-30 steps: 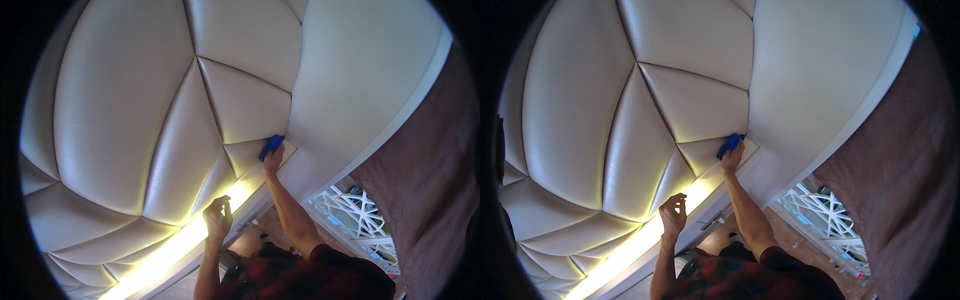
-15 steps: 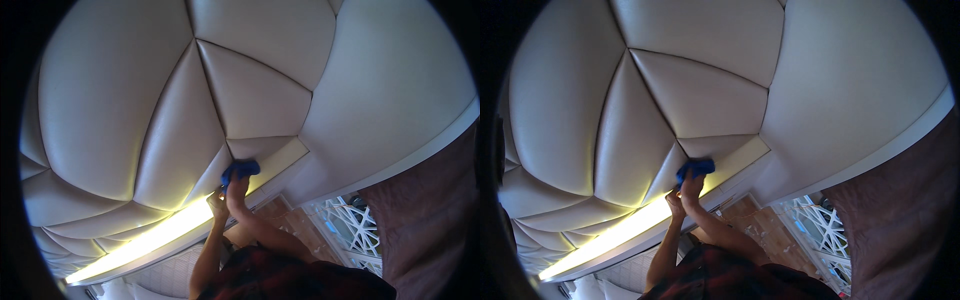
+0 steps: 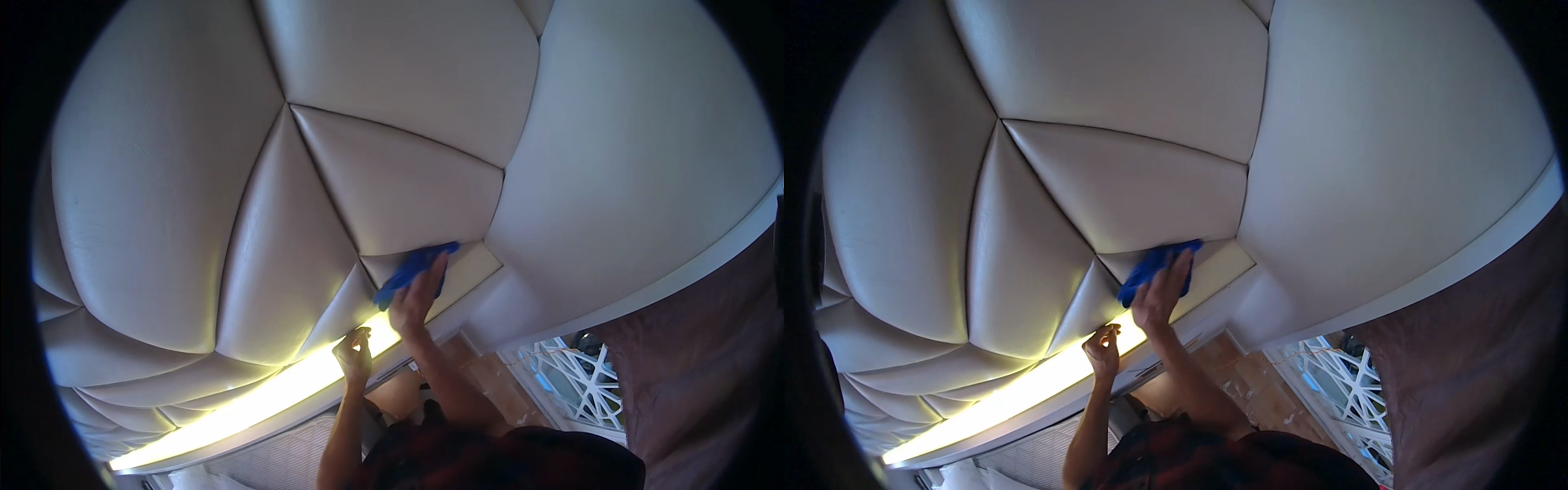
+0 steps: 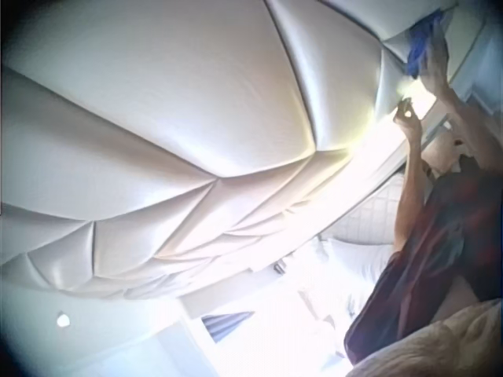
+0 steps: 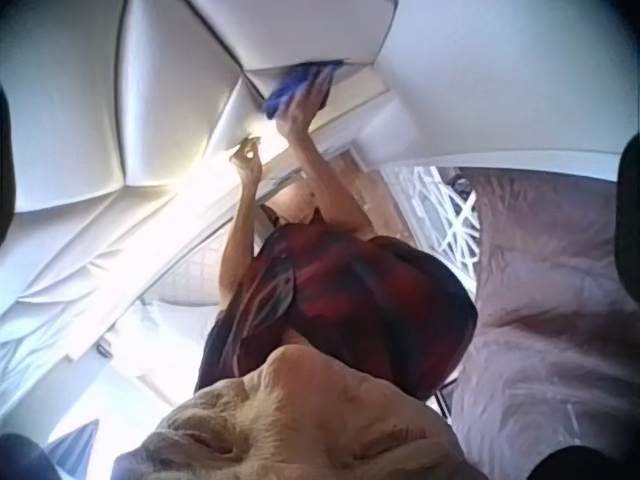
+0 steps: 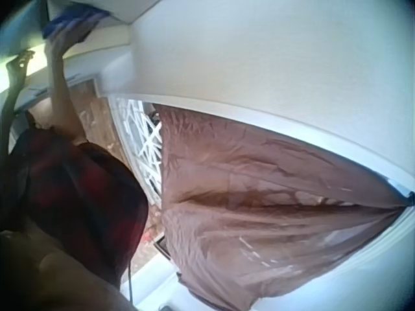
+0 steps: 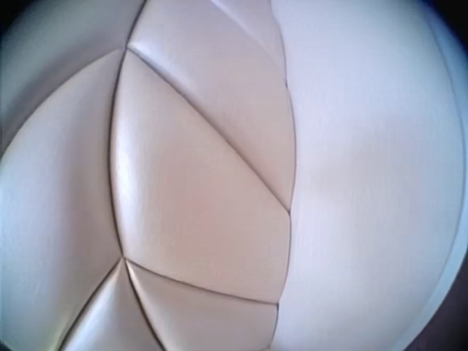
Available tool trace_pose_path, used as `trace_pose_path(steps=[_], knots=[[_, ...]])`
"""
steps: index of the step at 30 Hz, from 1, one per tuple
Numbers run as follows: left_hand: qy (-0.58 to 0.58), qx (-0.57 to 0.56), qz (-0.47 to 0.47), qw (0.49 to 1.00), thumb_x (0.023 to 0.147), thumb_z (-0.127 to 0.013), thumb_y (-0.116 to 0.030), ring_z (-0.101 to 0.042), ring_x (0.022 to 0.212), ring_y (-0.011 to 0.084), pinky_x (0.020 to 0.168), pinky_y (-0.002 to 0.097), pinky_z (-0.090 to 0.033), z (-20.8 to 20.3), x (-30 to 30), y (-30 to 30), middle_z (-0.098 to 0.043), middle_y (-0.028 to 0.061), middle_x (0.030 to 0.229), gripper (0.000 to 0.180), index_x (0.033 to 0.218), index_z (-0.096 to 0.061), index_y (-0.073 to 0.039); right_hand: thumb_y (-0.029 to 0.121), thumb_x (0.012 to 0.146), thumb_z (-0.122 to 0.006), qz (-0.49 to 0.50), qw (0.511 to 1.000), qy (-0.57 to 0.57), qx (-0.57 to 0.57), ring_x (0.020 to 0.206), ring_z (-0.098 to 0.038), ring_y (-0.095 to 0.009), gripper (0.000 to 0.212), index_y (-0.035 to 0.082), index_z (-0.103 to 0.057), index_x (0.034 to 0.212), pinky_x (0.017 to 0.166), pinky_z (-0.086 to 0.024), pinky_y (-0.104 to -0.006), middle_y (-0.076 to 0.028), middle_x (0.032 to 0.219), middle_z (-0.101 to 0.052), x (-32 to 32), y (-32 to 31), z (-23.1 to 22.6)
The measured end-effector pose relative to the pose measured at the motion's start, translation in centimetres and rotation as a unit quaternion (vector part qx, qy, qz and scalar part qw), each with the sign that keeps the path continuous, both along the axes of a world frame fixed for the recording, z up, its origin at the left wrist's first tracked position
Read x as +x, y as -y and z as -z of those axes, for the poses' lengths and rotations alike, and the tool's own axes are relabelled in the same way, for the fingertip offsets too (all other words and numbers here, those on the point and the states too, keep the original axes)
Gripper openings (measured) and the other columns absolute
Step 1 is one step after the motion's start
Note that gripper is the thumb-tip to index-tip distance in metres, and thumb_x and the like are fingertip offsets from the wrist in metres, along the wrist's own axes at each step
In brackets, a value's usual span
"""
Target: The person wipes a wall-mounted electrical panel and adjacent wall with a blue cloth, then cleans a padded headboard and a white decorative partition. The person uses a blue cloth to wipe each surface in sequence.
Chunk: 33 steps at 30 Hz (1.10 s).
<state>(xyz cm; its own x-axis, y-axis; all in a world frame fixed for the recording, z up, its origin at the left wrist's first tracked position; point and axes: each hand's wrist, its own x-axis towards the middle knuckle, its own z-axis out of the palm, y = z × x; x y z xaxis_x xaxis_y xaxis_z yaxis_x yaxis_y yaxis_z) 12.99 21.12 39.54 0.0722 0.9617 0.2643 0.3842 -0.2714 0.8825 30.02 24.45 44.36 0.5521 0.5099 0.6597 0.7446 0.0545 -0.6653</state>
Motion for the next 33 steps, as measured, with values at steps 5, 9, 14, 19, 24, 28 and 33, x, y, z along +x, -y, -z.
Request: trace_pose_path(steps=[5,9,14,19,24,28,33], knots=[[0.008,0.021,-0.012,1.000,0.094,-0.062,-0.001,-0.076,0.080,0.0235,0.067,0.0344,-0.062,-0.4,0.3,0.5,-0.077,0.0162,0.093,0.013,0.099,-0.074,0.005,0.007,0.094,-0.042,0.024,0.981,-0.148,0.119,0.150,-0.024,-0.049,0.068,-0.013,-0.017,0.154,0.123,-0.018,-0.0499,-0.033,0.163,-0.018,4.5,-1.8,0.5],[0.026,0.044,-0.003,0.999,0.092,-0.061,0.003,-0.074,0.077,0.0223,0.066,0.0347,-0.061,-5.1,2.8,2.3,-0.076,0.0149,0.095,0.012,0.095,-0.072,0.005,0.011,0.097,-0.044,-0.002,0.882,-0.429,0.196,0.148,-0.028,-0.045,0.064,-0.010,-0.024,0.154,0.123,-0.019,-0.0495,-0.029,0.161,-0.028,11.0,-3.9,2.7],[0.001,0.199,0.012,0.980,0.092,-0.059,0.004,-0.073,0.074,0.0246,0.069,0.0336,-0.059,-11.2,4.9,1.1,-0.075,0.0155,0.090,0.013,0.093,-0.072,0.005,0.009,0.096,-0.044,0.071,0.943,-0.244,0.214,0.149,-0.028,-0.045,0.057,-0.009,-0.034,0.149,0.123,-0.019,-0.0502,-0.026,0.159,-0.033,10.3,-5.2,-4.2],[-0.027,0.297,-0.036,0.954,0.088,-0.059,0.005,-0.073,0.082,0.0260,0.076,0.0356,-0.058,-16.9,6.0,-1.0,-0.075,0.0147,0.093,0.012,0.087,-0.070,0.001,0.011,0.101,-0.041,0.048,0.969,-0.133,0.204,0.146,-0.034,-0.044,0.050,-0.005,-0.039,0.149,0.123,-0.022,-0.0479,-0.025,0.158,-0.037,11.3,-4.7,-15.7],[0.001,0.309,-0.093,0.947,0.088,-0.058,0.006,-0.074,0.089,0.0289,0.084,0.0386,-0.059,-19.9,6.2,-1.2,-0.075,0.0133,0.097,0.016,0.094,-0.071,-0.001,0.028,0.103,-0.043,0.015,0.970,-0.036,0.238,0.145,-0.033,-0.051,0.058,-0.010,-0.041,0.146,0.121,-0.024,-0.0559,-0.030,0.156,-0.036,13.7,-3.5,-6.5],[-0.087,0.297,-0.069,0.948,0.086,-0.060,0.006,-0.075,0.098,0.0310,0.088,0.0387,-0.059,-17.8,6.2,-1.8,-0.076,0.0153,0.109,0.029,0.110,-0.074,-0.002,0.020,0.099,-0.044,0.036,0.972,-0.147,0.179,0.147,-0.031,-0.047,0.060,-0.010,-0.036,0.150,0.122,-0.024,-0.0491,-0.029,0.159,-0.033,11.7,-2.2,0.0],[-0.088,0.269,-0.048,0.958,0.085,-0.062,0.006,-0.071,0.112,0.0341,0.098,0.0398,-0.054,-17.6,6.4,-1.4,-0.073,0.0188,0.119,0.031,0.114,-0.072,0.002,0.013,0.094,-0.046,0.012,0.953,-0.187,0.239,0.148,-0.031,-0.046,0.063,-0.011,-0.032,0.151,0.123,-0.023,-0.0487,-0.029,0.160,-0.033,10.3,-2.3,-2.5]])
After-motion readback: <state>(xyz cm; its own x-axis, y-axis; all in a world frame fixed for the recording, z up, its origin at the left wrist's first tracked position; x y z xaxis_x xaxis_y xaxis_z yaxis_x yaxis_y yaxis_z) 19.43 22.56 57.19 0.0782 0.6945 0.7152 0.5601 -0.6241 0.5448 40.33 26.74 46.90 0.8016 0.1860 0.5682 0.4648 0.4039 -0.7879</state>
